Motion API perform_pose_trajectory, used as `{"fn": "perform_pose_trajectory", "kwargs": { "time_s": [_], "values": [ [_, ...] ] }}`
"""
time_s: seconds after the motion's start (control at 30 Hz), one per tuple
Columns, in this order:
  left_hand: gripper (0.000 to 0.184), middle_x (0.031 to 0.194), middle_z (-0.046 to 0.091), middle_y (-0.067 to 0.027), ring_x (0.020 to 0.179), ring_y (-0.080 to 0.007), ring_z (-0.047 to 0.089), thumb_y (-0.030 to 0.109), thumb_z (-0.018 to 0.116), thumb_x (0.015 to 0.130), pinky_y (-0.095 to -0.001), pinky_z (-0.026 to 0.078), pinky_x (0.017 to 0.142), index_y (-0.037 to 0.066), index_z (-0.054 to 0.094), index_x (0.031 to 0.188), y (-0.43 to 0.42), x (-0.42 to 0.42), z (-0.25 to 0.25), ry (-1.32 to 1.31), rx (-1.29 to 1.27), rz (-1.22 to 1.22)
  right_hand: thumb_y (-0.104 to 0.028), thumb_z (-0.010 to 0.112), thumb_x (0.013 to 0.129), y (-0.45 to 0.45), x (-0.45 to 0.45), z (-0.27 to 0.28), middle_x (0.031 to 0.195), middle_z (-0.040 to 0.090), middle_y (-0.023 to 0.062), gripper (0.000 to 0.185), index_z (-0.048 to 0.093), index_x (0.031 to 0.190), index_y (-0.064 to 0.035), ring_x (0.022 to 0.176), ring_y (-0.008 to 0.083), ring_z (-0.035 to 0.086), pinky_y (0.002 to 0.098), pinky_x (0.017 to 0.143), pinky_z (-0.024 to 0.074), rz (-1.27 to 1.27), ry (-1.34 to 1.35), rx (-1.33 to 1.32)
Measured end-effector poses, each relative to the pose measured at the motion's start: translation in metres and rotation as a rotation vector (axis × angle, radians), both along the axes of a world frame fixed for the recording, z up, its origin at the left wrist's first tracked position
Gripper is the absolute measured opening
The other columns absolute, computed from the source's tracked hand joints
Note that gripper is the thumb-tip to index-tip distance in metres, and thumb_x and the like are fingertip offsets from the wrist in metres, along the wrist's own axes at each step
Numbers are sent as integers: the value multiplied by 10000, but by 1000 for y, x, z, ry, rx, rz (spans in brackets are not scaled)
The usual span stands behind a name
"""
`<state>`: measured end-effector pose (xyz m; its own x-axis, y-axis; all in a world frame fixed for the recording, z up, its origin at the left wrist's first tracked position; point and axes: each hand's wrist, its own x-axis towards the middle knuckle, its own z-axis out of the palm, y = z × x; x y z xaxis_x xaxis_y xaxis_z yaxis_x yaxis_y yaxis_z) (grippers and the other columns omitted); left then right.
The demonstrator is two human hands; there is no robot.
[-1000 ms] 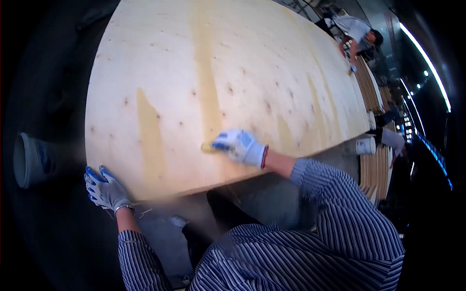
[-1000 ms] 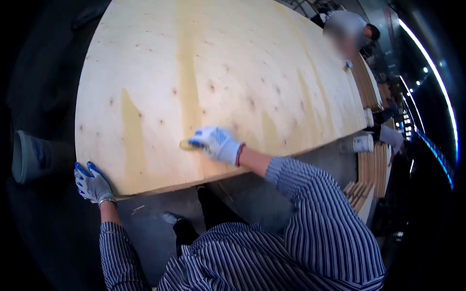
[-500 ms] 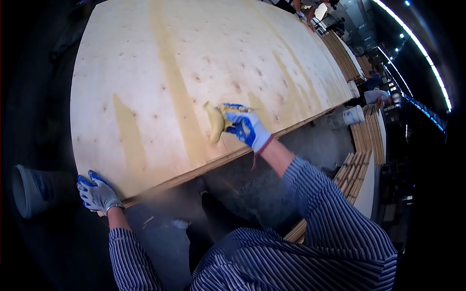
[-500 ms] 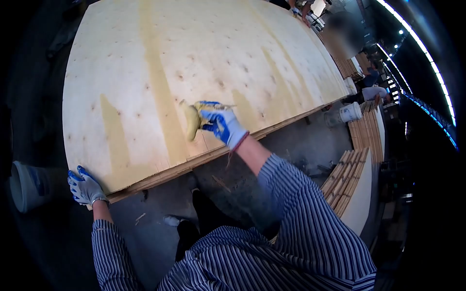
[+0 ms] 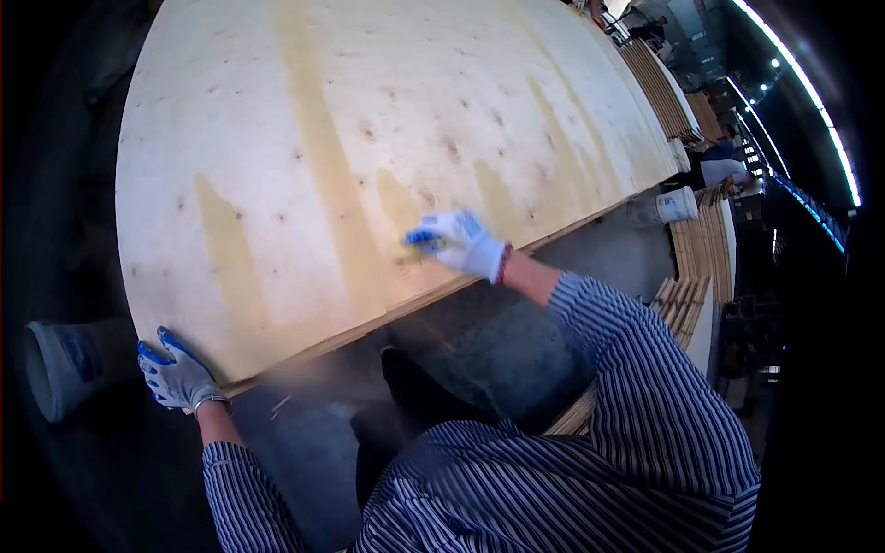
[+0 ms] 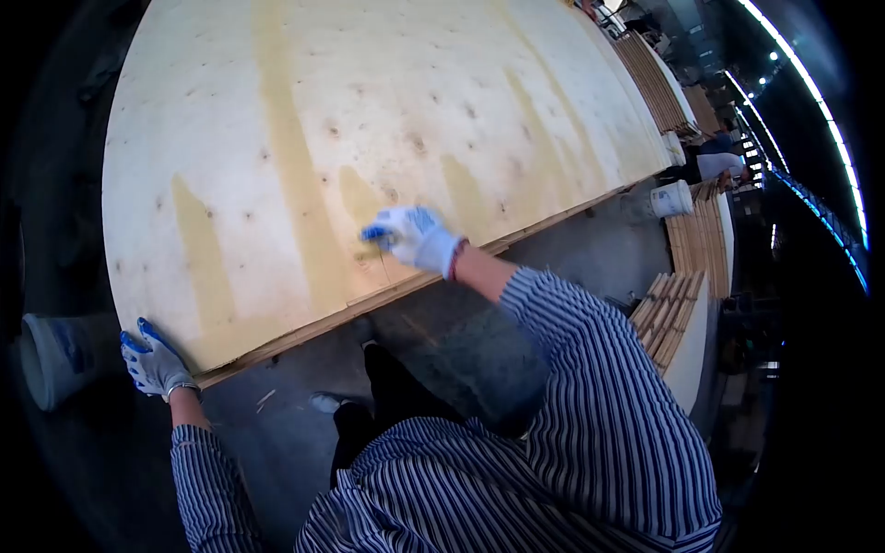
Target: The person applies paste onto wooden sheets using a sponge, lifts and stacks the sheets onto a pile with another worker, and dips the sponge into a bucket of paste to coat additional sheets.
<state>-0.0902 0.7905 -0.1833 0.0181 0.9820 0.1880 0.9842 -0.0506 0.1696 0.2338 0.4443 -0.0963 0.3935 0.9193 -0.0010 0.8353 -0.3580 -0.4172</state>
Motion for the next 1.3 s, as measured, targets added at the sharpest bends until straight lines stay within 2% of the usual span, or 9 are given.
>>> {"fn": "perform_pose_trajectory", "kwargs": {
  "time_s": [0.2,0.27,0.37,0.43,0.5,0.63,0.97,1.07,1.3],
  "values": [
    [644,1391,527,-105,1235,-302,519,605,403,949,-446,400,1013,133,516,1373,3,-3,-7,8,23,-9,-54,667,798,-47,-68,16,936,682,89,234,701,1023,-112,868,287,660,351,754,532,46,23,-17],
    [647,1392,525,-105,1237,-303,517,608,402,948,-449,397,1017,134,514,1374,3,-2,-6,3,11,-4,-66,679,834,-45,-64,12,982,700,84,261,681,1095,-77,860,228,688,314,750,550,-204,142,82],
    [646,1392,524,-102,1236,-307,515,609,401,947,-454,388,1023,135,516,1372,2,-2,-6,-16,32,-12,13,703,808,-15,-17,13,1041,710,84,327,648,1129,0,894,182,688,291,761,579,-802,1064,600],
    [643,1390,525,-101,1234,-310,513,607,405,947,-460,381,1026,137,517,1371,0,0,-3,-22,15,2,44,693,785,10,12,21,1026,713,76,343,664,1120,-26,899,184,688,289,772,571,-953,1234,544],
    [645,1389,525,-102,1233,-309,515,609,407,945,-462,381,1025,137,517,1370,-2,0,-1,-24,13,9,-34,709,766,25,58,-35,995,726,88,281,708,1047,-51,873,191,693,292,781,556,-740,753,482],
    [645,1373,539,-104,1217,-304,525,612,423,937,-458,386,1017,136,530,1359,-2,2,0,-34,21,10,-161,687,743,61,49,1,951,734,104,246,751,968,-86,852,216,697,308,792,539,-621,126,50],
    [654,1405,506,-109,1256,-308,490,616,381,945,-443,354,1047,134,517,1366,1,-1,-5,-64,34,-23,-165,671,770,25,-74,-48,975,726,112,271,733,1014,-66,864,243,703,322,787,540,-539,391,242],
    [595,1455,440,-160,1324,-328,420,471,461,983,-407,322,1085,45,456,1399,4,-39,18,-705,-229,-226,-175,665,773,49,-100,-47,960,722,123,260,731,1001,-68,871,263,697,333,796,536,-509,300,248],
    [472,1440,453,-152,1320,-254,426,227,521,1005,-359,328,1108,-17,439,1400,-105,-216,31,-961,-86,-179,-169,667,787,100,-165,-48,931,728,119,250,721,1000,-50,852,212,699,314,784,548,-323,387,211]
  ]
}}
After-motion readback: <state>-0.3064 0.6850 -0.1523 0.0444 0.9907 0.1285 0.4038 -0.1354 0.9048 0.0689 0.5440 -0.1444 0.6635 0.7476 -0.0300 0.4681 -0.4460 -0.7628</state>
